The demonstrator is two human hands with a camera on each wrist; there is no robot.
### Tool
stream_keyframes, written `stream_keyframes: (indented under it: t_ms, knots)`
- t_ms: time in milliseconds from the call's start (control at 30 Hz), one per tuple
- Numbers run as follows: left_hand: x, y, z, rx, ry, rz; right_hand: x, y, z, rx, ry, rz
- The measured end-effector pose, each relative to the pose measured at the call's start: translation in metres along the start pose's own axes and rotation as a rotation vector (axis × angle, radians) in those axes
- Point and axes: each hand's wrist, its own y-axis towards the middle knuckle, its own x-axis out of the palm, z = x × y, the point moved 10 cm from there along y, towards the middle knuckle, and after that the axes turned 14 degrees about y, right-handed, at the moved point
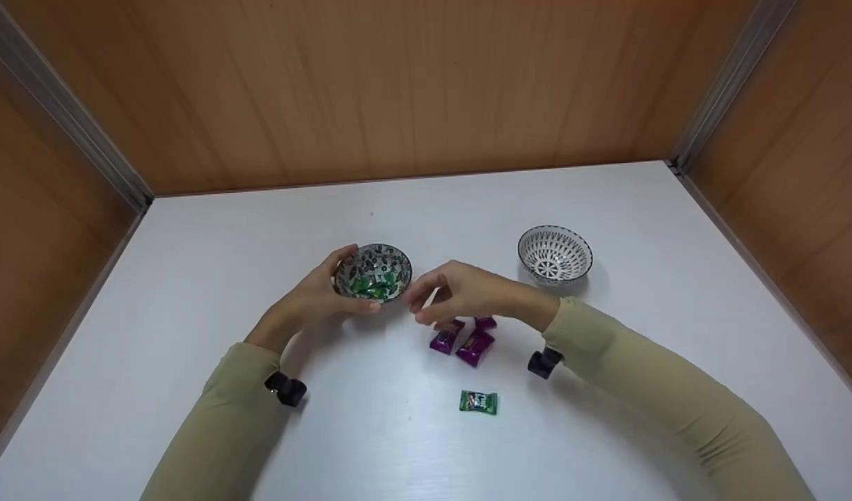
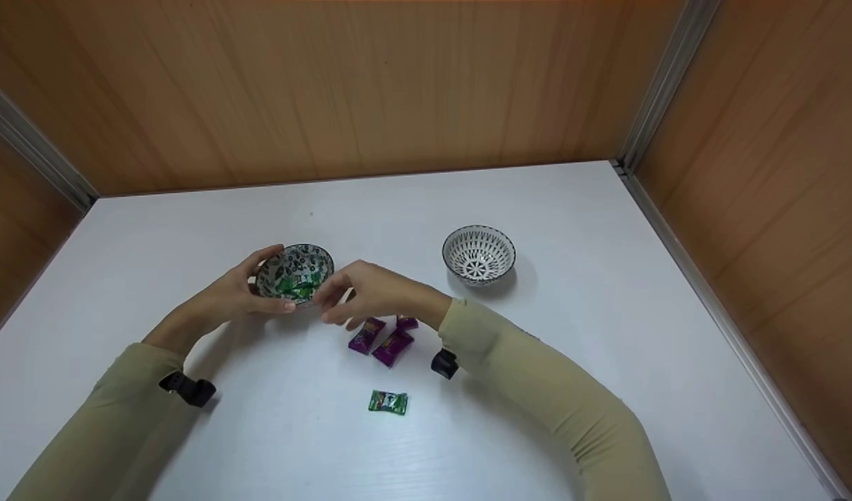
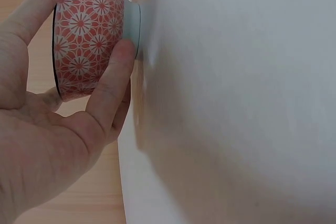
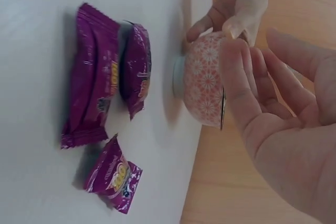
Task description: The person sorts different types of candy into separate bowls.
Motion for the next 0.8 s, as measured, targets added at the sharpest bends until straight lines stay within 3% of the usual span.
stream_keyframes:
  t_ms: [167,300,500,800]
  knots:
    - [-0.002,-0.002,0.002,0.015,-0.011,0.003,0.019,-0.023,0.002,-0.013,-0.247,-0.094]
    - [-0.001,-0.003,0.004,0.018,-0.017,-0.006,0.029,-0.044,0.011,0.014,-0.361,-0.119]
    - [-0.002,-0.006,0.004,0.021,-0.025,-0.012,0.029,-0.066,0.032,0.093,-0.338,-0.146]
    - [-0.002,-0.003,-0.002,-0.006,-0.005,-0.004,0.022,-0.079,0.054,0.142,-0.292,-0.132]
